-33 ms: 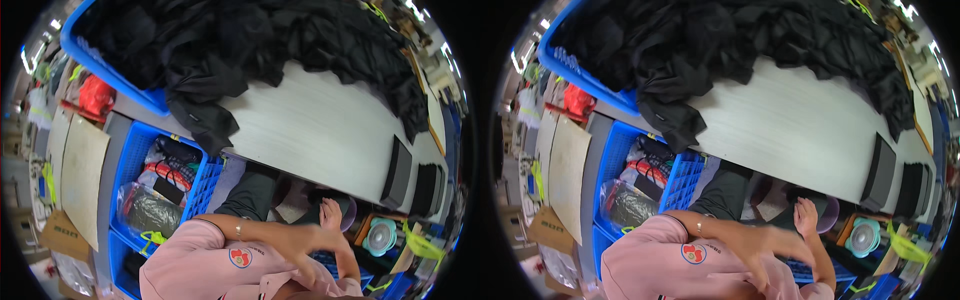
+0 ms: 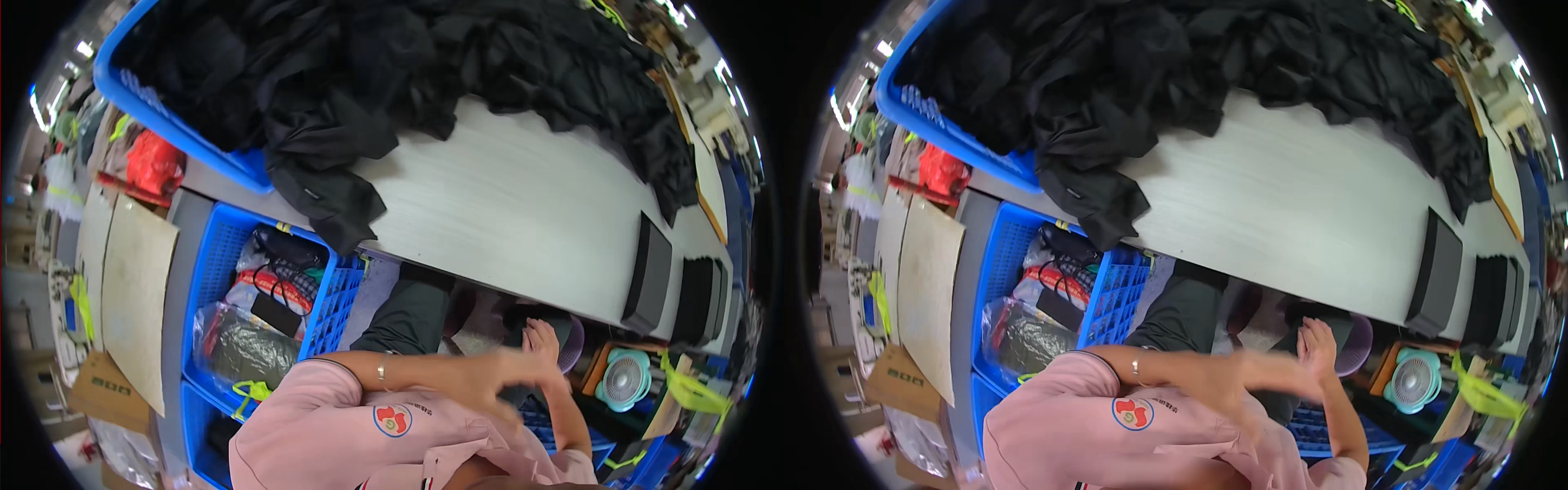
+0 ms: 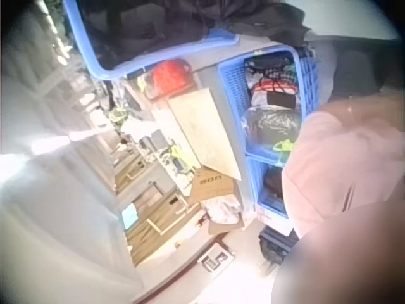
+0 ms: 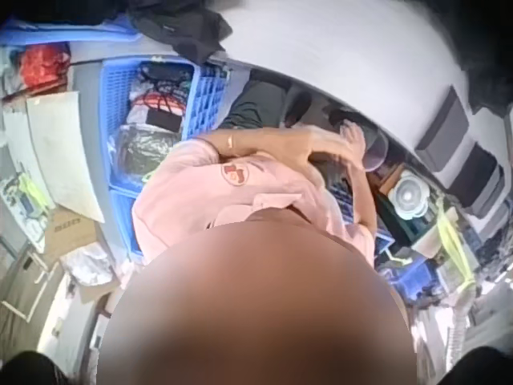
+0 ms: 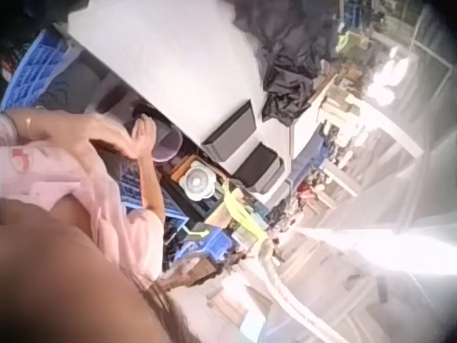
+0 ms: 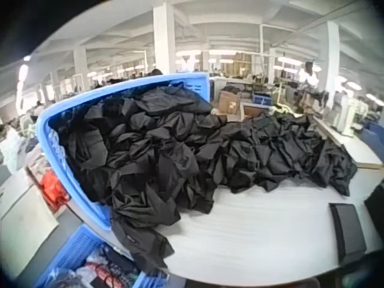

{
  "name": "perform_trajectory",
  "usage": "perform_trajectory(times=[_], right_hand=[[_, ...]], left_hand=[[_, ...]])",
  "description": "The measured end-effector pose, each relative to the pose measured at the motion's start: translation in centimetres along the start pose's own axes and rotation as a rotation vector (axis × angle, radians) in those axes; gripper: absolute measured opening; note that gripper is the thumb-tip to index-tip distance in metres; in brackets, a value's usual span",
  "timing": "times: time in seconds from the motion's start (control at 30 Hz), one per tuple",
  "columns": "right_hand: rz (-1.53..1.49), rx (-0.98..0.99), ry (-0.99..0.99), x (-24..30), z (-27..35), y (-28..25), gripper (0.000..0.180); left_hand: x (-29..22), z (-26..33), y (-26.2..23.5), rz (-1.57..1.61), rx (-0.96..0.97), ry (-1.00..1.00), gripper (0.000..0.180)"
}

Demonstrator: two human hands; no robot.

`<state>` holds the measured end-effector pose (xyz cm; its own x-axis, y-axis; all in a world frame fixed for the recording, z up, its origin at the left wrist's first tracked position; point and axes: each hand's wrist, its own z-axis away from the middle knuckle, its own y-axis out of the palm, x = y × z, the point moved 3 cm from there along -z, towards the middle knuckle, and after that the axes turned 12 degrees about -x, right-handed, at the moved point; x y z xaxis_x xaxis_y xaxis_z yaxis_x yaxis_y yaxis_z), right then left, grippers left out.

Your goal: Sorting through and inspecting black fabric bags or pouches at a manufacturing station.

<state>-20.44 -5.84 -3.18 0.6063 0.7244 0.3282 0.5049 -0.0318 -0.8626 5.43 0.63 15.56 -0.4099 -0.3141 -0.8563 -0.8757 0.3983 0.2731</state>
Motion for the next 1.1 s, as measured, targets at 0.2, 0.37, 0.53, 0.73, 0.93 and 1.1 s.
perform_trajectory(times=[0.2,0.37,0.53,0.73,0.93,1.1], right_hand=[[0.039,-0.002,0.043,0.8,-1.1,-1.4,0.009],[0.025,-0.051,0.062,1.0,-0.9,-0.8,0.008],[0.032,-0.078,0.075,1.6,-0.8,-0.5,0.007],[0.037,-0.142,0.084,2.3,-0.1,-0.3,0.007],[-0.072,-0.338,-0.109,12.1,-2.9,-1.4,0.014],[-0.267,-0.654,-0.550,23.1,-8.6,-7.8,0.019]], left_hand=[[1.0,3.2,-7.1,-0.835,-0.813,0.047,0.036],[0.5,10.2,-11.0,-1.457,-1.337,0.179,0.050],[2.9,14.1,-17.8,-1.364,-1.683,0.074,0.067],[2.1,14.9,-23.1,-1.242,-1.734,0.213,0.033],[-3.8,8.5,-15.2,-0.936,-1.687,0.516,0.016],[-2.5,4.5,-8.4,-1.293,-1.117,0.393,0.016]])
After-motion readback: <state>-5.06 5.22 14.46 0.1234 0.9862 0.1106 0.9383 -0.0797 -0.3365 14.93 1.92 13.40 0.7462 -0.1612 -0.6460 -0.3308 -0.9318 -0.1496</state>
